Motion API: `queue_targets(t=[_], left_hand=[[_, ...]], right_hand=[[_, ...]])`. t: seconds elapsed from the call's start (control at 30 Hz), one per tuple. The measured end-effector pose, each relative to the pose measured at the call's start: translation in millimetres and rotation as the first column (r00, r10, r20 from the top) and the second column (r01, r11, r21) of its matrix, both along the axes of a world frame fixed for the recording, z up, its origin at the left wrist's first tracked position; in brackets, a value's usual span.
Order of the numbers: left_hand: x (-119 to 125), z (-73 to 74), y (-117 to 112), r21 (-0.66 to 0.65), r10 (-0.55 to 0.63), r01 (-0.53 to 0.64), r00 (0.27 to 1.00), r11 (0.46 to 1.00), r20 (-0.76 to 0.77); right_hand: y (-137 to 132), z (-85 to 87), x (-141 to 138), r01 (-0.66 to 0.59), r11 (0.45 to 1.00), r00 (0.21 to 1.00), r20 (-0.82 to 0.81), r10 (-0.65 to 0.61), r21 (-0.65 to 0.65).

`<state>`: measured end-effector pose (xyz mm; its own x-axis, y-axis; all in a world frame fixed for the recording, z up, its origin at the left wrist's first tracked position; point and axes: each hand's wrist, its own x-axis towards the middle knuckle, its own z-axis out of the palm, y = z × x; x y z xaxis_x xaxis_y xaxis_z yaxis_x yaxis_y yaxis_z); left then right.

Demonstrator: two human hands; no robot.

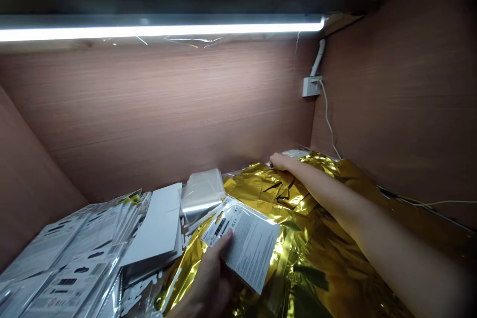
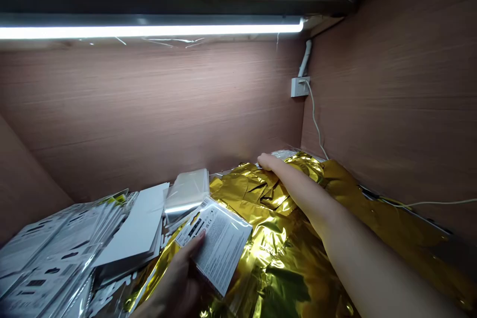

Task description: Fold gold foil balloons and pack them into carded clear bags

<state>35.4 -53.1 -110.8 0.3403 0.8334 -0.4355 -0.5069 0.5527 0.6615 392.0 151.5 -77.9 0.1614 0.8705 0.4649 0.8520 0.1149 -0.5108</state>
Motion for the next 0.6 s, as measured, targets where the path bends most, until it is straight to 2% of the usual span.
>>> queue_targets(t=[0.1, 0.23, 0.3, 0.4, 0.53, 0.6], left_hand=[[-2, -4.9, 7, -0.026, 0.032, -0.031, 0.997, 0.999, 0.076], [-8, -14.5, 13, -0.029, -0.001, 0.005, 0.987, 1.0, 0.163], [-10, -15.9, 15, -0.032, 0.001, 0.006, 0.981, 0.999, 0.193], [-11, -13.9, 17, -0.047, 0.0, 0.01, 0.977, 0.999, 0.211], [-11, -10.9, 18, -0.054, -0.023, 0.036, 0.976, 0.998, 0.218], [-12, -11.3, 19, -0.043, -0.012, 0.023, 0.975, 0.999, 0.22]], right_hand=[[2, -2.3, 0, 0.035, 0.978, 0.987, 0.16, -0.002, -0.204], [-2, -0.4, 1, 0.051, 0.958, 0.963, 0.269, 0.028, -0.281], [-7, 2.4, 0, 0.052, 0.967, 0.96, 0.278, 0.02, -0.248], [-19, 10.1, -1, 0.07, 0.989, 0.975, 0.218, -0.04, -0.129], [-44, 30.3, -14, 0.112, 0.988, 0.994, 0.003, -0.113, 0.103], [-63, 41.7, -30, 0.099, 0.974, 0.989, -0.13, -0.074, 0.203]])
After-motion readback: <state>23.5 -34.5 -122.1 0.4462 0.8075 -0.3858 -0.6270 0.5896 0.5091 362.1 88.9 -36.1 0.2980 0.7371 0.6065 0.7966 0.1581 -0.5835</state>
